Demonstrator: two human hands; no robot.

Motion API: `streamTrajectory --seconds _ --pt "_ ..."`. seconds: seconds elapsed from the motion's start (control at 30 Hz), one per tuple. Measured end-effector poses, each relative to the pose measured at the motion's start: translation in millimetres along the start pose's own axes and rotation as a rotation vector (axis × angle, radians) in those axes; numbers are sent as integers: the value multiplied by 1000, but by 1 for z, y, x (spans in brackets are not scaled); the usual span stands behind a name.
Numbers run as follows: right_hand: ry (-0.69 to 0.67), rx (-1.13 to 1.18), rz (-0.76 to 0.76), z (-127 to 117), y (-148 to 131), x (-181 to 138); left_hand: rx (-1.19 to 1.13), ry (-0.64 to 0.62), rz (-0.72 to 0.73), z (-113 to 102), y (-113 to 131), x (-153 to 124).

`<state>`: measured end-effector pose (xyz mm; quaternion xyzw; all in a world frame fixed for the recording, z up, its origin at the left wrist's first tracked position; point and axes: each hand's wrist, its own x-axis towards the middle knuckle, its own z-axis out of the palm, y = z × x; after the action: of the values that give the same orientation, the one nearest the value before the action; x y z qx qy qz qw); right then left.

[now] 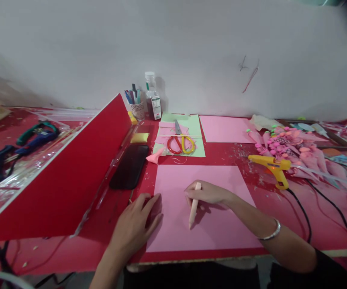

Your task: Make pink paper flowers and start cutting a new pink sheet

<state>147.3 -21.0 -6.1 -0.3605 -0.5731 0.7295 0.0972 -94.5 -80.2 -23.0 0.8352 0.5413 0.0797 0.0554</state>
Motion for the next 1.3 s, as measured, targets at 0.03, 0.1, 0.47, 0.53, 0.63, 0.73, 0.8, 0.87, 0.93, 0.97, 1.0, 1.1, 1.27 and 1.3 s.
streamTrajectory --seconds 0.03,0.1,0.47,0.53,0.63,0.73,0.8,0.87,0.93,0.97,1.0,1.1,1.27,1.3 --pt "-19 -1 -3 0 -1 1 -3 4 0 0 0 0" --pt "-9 10 -50 1 -4 5 -13 12 1 0 1 1" --pt "316 49 -189 1 8 -7 -29 10 -12 -2 1 0" --pt "223 39 -106 3 10 -12 -21 -3 -12 -2 1 0" --pt "181 15 -65 5 9 -12 -13 -13 -8 -2 2 1" --pt "123 -6 -65 5 6 -9 -9 -11 -9 -2 2 0" --pt "97 -17 -86 5 4 -6 -11 -5 -9 -2 2 0" --pt "104 -14 -135 6 2 -1 -16 0 -7 -2 2 -1" --pt "179 -3 -219 7 0 5 -18 1 -6 -2 2 -1" --pt "256 -2 -270 7 -1 7 -17 -2 -6 -2 1 -1" --pt "352 -6 -317 6 -2 9 -16 -3 -4 -2 1 -1" --pt "633 -21 -398 3 -4 10 -18 5 -5 -2 1 -1" --pt "485 -18 -310 5 4 -5 -22 10 7 -2 1 -1" --pt "389 -17 -272 7 6 -8 -23 9 8 -2 1 -1"
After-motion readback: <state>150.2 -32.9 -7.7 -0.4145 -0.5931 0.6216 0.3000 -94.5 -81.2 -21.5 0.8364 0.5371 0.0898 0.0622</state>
